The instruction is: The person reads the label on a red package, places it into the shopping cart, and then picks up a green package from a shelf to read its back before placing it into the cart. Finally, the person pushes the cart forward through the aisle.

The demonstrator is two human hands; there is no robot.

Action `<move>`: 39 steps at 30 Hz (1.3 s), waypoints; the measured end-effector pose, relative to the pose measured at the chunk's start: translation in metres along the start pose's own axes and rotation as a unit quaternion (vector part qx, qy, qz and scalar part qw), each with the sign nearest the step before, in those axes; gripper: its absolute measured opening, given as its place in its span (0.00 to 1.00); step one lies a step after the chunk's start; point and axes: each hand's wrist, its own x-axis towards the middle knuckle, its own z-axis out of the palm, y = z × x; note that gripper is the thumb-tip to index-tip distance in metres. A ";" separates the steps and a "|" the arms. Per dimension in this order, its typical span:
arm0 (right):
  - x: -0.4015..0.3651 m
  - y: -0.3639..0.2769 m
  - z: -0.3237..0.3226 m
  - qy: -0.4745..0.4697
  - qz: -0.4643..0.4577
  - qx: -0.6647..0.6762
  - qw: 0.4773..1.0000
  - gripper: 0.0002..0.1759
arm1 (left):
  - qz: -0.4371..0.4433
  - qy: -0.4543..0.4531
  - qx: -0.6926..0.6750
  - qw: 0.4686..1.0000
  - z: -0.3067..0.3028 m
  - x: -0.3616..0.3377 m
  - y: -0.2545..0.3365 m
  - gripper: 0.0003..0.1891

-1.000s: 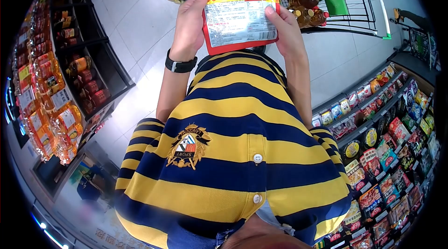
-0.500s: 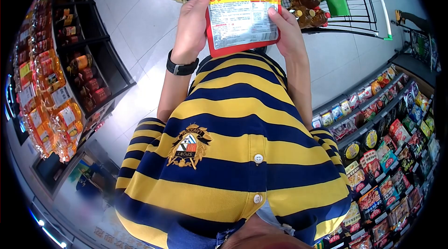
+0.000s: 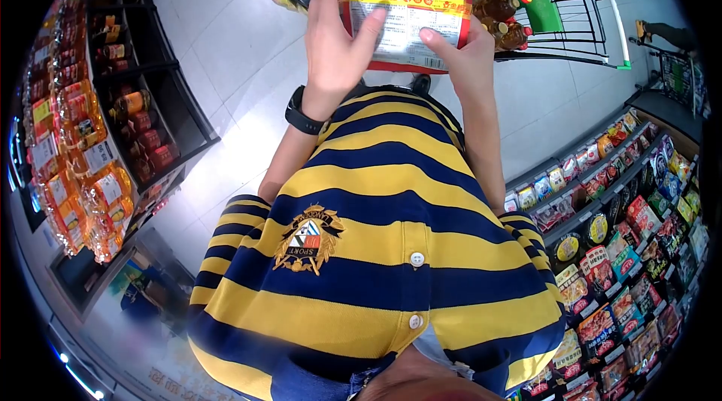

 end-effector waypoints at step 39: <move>0.005 0.106 -0.004 -0.010 0.307 0.181 0.934 0.22 | -0.466 -0.242 -0.342 0.779 0.043 -0.017 -0.078 0.20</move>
